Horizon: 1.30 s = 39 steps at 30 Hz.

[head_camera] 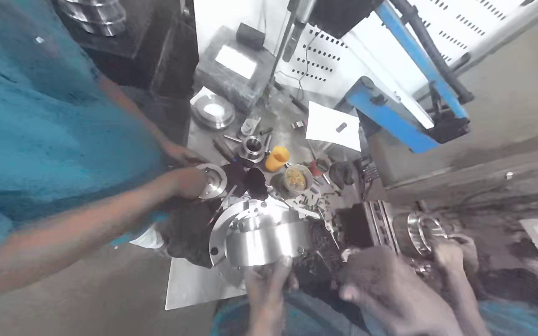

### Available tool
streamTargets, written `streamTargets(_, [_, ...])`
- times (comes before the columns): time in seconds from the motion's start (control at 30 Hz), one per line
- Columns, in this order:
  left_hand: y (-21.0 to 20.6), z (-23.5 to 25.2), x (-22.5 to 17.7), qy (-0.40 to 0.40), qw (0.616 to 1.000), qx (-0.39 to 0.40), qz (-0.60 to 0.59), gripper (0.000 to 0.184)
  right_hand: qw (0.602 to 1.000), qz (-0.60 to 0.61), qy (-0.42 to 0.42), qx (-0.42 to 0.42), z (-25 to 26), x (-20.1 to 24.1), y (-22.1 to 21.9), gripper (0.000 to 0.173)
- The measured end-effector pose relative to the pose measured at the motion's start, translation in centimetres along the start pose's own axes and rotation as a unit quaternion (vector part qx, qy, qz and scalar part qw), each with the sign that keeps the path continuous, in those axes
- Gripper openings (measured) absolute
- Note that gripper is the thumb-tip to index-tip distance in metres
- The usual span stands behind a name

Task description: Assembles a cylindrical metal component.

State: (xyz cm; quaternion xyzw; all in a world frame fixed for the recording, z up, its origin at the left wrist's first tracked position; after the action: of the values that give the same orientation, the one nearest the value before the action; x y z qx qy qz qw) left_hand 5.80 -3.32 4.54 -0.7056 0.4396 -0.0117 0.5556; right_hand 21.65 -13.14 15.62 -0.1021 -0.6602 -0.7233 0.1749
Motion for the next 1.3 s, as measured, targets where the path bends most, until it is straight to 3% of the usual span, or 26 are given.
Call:
streamTargets(0.07, [0.3,0.0,-0.2,-0.005,1.000,-0.005,0.028,0.031,0.997,0.018,0.077,0.022,1.7,3.1,-0.7,0.040])
streamTargets(0.13, [0.9,-0.4,-0.3,-0.018,0.997,0.000,0.078,0.037,0.992,-0.025,0.126,-0.012,5.5,4.3,-1.0,0.032])
streamTargets(0.23, [0.6,-0.4,0.4,-0.045,0.999,0.007,0.028,0.032,0.985,-0.100,0.121,-0.070,9.9,0.7,-0.9,0.034])
streamTargets(0.33, [0.1,-0.1,0.5,-0.039,0.999,0.007,0.012,0.026,0.991,-0.107,0.020,-0.074,6.2,-3.4,0.0,0.041])
streamTargets(0.4, [0.0,-0.2,0.4,-0.035,0.999,-0.006,0.021,0.023,0.997,-0.069,-0.019,-0.035,2.1,-2.2,0.1,0.048])
streamTargets(0.47, [-0.2,0.0,0.3,-0.047,0.998,-0.023,0.030,0.025,0.998,-0.043,0.043,0.020,1.7,1.4,0.0,0.047])
streamTargets(0.57, [0.5,-0.9,0.6,-0.057,0.995,-0.017,0.086,0.038,0.986,-0.087,0.144,-0.017,6.8,4.4,-0.7,0.031])
streamTargets(0.6, [0.6,-0.8,0.9,-0.065,0.995,-0.011,0.078,0.042,0.982,-0.116,0.140,-0.043,8.7,3.2,-0.7,0.031])
streamTargets(0.67, [0.1,-0.2,0.9,-0.070,0.997,-0.013,0.039,0.028,0.983,-0.159,0.075,-0.061,9.6,-0.7,-0.1,0.038])
streamTargets(0.77, [-0.1,-0.1,0.7,-0.070,0.997,-0.008,0.020,0.022,0.997,-0.070,-0.012,-0.019,4.2,-3.2,0.6,0.051])
streamTargets(0.83, [-0.3,0.0,0.8,-0.071,0.997,-0.019,0.021,0.024,0.999,-0.011,0.039,0.011,2.5,-1.7,0.2,0.052])
streamTargets(0.97, [0.1,-0.1,1.0,-0.065,0.996,-0.023,0.055,0.034,0.992,-0.075,0.098,0.011,5.4,-0.5,0.7,0.054])
streamTargets(1.17, [-0.2,-0.3,0.9,-0.065,0.997,-0.025,0.035,0.028,0.990,0.019,0.114,0.080,2.0,-1.4,0.8,0.031])
streamTargets(1.3, [0.2,-0.3,0.9,-0.066,0.996,-0.011,0.058,0.030,0.986,0.031,0.159,0.034,2.5,-0.9,-0.1,0.042])
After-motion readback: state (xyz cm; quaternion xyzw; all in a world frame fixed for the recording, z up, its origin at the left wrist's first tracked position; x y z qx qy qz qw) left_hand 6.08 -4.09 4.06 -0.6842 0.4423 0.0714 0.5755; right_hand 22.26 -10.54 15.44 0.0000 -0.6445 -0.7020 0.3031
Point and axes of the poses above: each hand's wrist, its own z-axis towards the middle knuckle, its own y-axis out of the back of the hand, x = y × z, the point moved 1 cm from there along z, towards the middle knuckle, and after that the axes turned 6 degrees about -z, right-handed, at the moved point
